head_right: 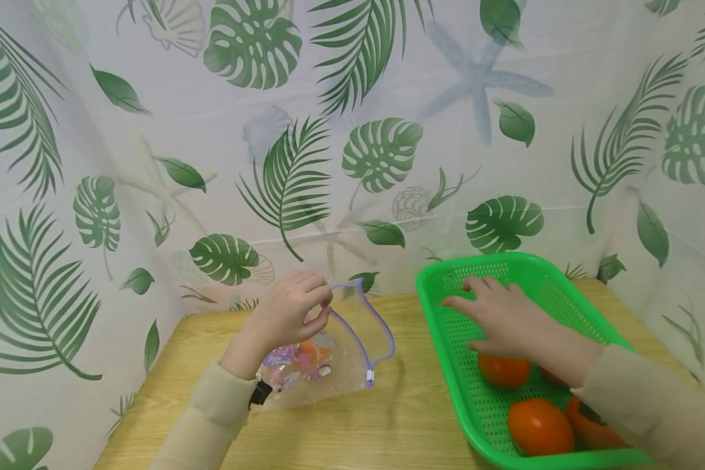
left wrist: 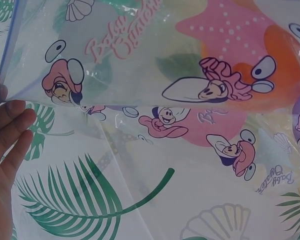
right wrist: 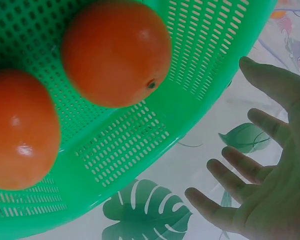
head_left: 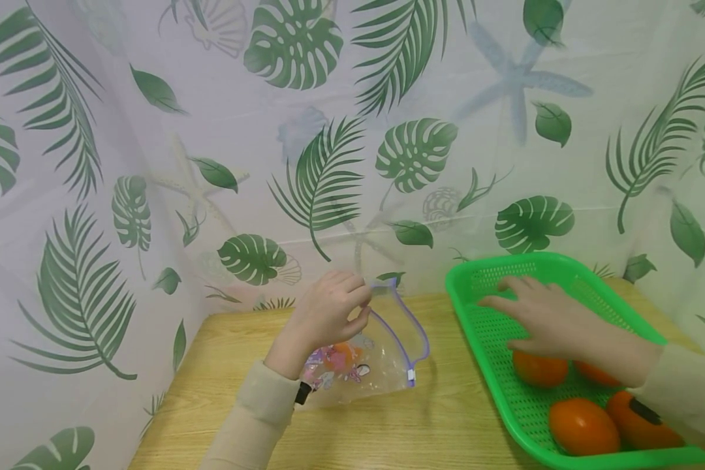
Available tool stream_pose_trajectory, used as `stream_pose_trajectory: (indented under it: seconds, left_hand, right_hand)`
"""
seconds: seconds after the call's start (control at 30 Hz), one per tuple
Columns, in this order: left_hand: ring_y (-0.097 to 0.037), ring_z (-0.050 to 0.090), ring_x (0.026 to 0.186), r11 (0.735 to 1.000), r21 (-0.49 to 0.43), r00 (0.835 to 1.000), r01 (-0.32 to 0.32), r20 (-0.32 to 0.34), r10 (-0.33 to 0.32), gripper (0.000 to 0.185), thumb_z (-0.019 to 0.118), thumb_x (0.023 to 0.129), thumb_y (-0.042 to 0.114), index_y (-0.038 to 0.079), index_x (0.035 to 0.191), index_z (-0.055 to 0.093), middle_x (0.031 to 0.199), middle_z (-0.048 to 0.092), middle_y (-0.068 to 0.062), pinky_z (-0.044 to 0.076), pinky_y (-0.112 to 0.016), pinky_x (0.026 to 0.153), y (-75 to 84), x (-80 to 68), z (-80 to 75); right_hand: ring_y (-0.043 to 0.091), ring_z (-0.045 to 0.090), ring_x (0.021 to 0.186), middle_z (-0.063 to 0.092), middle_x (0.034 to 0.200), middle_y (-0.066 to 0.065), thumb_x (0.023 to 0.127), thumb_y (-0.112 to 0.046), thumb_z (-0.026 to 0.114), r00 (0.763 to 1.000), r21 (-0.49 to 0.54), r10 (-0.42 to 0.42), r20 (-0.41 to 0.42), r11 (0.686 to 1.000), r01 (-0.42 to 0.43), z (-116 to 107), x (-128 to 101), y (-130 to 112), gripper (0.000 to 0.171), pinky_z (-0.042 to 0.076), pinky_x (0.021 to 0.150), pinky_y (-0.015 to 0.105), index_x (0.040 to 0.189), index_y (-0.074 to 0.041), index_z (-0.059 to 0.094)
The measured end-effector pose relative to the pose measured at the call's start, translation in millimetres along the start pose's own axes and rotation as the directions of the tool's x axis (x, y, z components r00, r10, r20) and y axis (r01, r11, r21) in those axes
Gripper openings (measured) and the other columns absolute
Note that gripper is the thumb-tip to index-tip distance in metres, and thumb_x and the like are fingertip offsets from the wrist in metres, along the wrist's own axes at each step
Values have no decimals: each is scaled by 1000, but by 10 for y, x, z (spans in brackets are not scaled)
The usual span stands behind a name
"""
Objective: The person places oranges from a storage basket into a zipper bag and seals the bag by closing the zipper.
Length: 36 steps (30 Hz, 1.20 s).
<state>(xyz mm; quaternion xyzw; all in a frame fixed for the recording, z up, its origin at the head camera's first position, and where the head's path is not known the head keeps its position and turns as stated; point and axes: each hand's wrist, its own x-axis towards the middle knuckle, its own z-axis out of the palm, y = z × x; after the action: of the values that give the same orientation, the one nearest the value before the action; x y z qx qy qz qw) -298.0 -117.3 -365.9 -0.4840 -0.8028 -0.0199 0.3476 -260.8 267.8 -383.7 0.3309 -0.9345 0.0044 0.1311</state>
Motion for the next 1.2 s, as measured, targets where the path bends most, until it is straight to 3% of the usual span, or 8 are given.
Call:
stream_pose_trajectory:
  seconds: [0.47,1.07,1.2]
  left_hand:
    - [-12,58,73,1000,-3,1000,-9,-6,9,13,77,86,13,15,85,64,79,61,5,52,-28,74,9,7,-6]
    - [-12,58,74,1000,7,1000,2,10,-3,11,75,88,13,15,86,64,80,61,5,51,-28,75,14,-3,-4]
    - [-12,58,74,1000,7,1000,2,6,-2,14,78,85,12,15,86,64,80,61,5,51,-28,75,17,-2,-10]
  right_hand:
    - [42,64,108,60,132,25,68,-26,98,999,23,22,32,999,-23,49,-101,77,79,59,67,51,139,-17,65]
    - [38,64,103,60,128,24,66,-31,99,993,66,56,102,996,-63,169,-275,107,79,58,64,45,135,-17,66]
    - [34,63,101,59,129,23,66,-35,99,990,95,58,131,993,-71,176,-310,96,79,55,62,39,136,-17,66]
